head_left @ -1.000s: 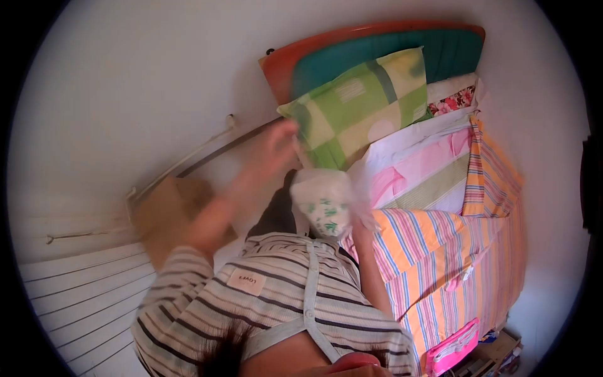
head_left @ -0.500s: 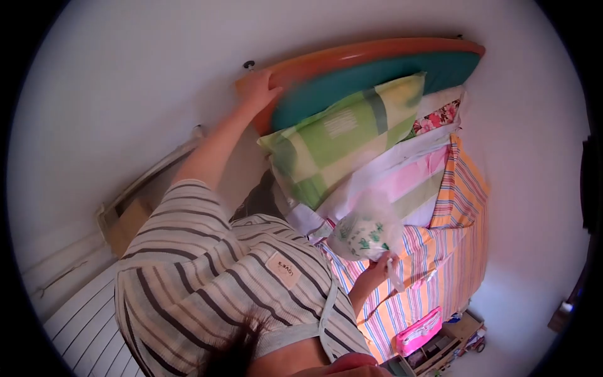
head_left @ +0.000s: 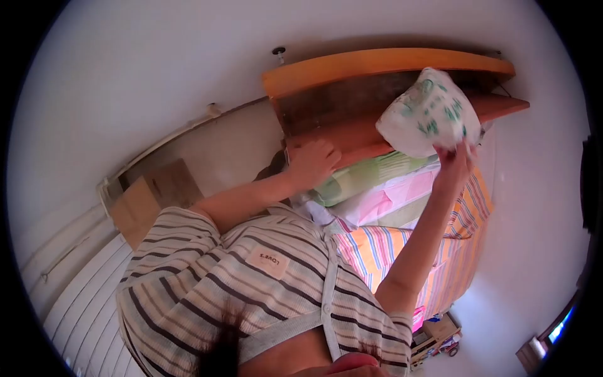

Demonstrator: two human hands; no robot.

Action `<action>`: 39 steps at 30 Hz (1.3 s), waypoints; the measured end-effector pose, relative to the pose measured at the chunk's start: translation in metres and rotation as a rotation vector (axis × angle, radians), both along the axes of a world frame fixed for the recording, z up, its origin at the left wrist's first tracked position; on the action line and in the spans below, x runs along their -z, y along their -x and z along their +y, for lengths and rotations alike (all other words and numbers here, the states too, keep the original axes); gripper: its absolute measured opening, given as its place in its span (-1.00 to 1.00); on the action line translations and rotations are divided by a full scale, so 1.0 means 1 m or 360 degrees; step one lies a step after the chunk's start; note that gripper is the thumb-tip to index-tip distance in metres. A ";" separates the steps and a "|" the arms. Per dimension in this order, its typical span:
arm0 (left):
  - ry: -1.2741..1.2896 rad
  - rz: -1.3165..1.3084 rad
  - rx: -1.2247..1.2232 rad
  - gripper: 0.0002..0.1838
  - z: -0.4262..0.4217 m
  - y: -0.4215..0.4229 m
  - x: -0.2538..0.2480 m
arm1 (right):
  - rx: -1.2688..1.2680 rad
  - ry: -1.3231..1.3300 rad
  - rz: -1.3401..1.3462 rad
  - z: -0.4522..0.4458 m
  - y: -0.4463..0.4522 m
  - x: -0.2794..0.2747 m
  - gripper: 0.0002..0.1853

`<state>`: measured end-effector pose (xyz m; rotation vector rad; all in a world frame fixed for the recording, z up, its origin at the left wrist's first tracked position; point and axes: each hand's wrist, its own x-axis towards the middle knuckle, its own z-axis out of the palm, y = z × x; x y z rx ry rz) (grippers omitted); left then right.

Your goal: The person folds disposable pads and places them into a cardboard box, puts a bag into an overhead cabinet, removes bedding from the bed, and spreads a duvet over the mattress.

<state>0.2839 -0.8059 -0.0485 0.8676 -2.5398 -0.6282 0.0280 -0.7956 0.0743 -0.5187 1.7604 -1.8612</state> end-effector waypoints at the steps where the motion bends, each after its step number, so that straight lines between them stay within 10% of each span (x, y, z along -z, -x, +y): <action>1: 0.0025 0.0037 -0.0007 -0.60 0.005 0.001 0.003 | -0.0105 -0.0102 0.0079 -0.018 0.006 0.010 -0.70; 8: 0.0110 0.0147 -0.0027 -0.66 0.016 0.001 0.018 | -0.0869 -0.0779 0.0057 -0.100 -0.022 0.034 -0.87; 21: 0.0152 0.0120 0.0032 -0.71 0.012 -0.003 0.020 | -0.0978 -0.1126 -0.0742 -0.119 -0.081 0.204 -0.70; 29: 0.0009 0.0103 0.0064 -0.75 0.010 0.003 0.016 | -0.0752 -0.0576 -0.1083 -0.129 -0.122 0.280 -0.54; 34: -0.0048 0.0131 0.0098 -0.84 0.011 0.003 0.021 | -0.1424 -0.1221 0.0962 -0.103 -0.123 0.197 -0.64; 39: 0.0102 0.0165 0.0069 -0.72 -0.005 0.006 0.013 | -0.0966 -0.0395 0.0969 -0.017 -0.116 0.080 -0.70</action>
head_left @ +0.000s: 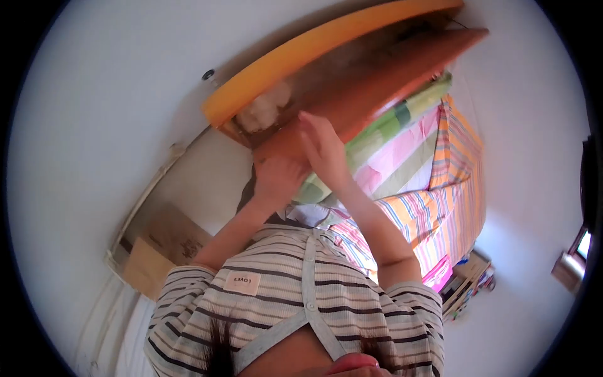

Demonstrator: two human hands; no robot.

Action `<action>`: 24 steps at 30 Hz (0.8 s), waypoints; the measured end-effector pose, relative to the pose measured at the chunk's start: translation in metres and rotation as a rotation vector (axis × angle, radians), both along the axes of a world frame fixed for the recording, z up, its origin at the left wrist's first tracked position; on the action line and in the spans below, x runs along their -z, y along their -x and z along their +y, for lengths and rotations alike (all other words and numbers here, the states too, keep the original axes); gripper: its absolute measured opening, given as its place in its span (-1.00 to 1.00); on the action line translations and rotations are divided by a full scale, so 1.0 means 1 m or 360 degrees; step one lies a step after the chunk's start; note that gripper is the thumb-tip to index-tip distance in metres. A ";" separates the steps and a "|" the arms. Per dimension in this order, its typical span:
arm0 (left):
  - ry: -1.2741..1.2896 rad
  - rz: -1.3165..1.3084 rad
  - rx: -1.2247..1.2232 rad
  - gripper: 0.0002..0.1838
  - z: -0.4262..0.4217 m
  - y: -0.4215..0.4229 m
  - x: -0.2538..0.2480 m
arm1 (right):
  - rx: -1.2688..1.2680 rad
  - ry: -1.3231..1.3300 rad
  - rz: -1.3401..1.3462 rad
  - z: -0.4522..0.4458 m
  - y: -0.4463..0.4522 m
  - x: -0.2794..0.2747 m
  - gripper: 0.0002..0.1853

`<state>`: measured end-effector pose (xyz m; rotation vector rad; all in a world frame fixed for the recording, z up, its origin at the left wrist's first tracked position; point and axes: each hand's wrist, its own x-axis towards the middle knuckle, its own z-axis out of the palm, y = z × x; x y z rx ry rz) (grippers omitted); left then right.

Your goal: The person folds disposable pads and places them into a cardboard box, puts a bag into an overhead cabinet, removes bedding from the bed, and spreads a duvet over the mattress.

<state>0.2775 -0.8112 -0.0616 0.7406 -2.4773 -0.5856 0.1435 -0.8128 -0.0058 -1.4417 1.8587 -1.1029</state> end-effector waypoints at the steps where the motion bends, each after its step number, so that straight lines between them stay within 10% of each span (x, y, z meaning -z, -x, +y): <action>1: -0.0050 -0.0027 -0.0072 -0.69 -0.004 -0.003 0.003 | 0.0048 0.0088 0.0168 0.024 0.010 -0.001 -0.68; 11: -0.0365 0.0023 -0.0462 -0.56 -0.096 -0.017 0.005 | 0.0863 -0.0531 0.0089 0.279 -0.008 0.103 -0.67; 24: -0.0272 -0.0268 -0.0479 -0.49 -0.138 -0.022 0.018 | 0.1193 -0.0950 -0.0128 0.374 -0.044 0.177 -0.64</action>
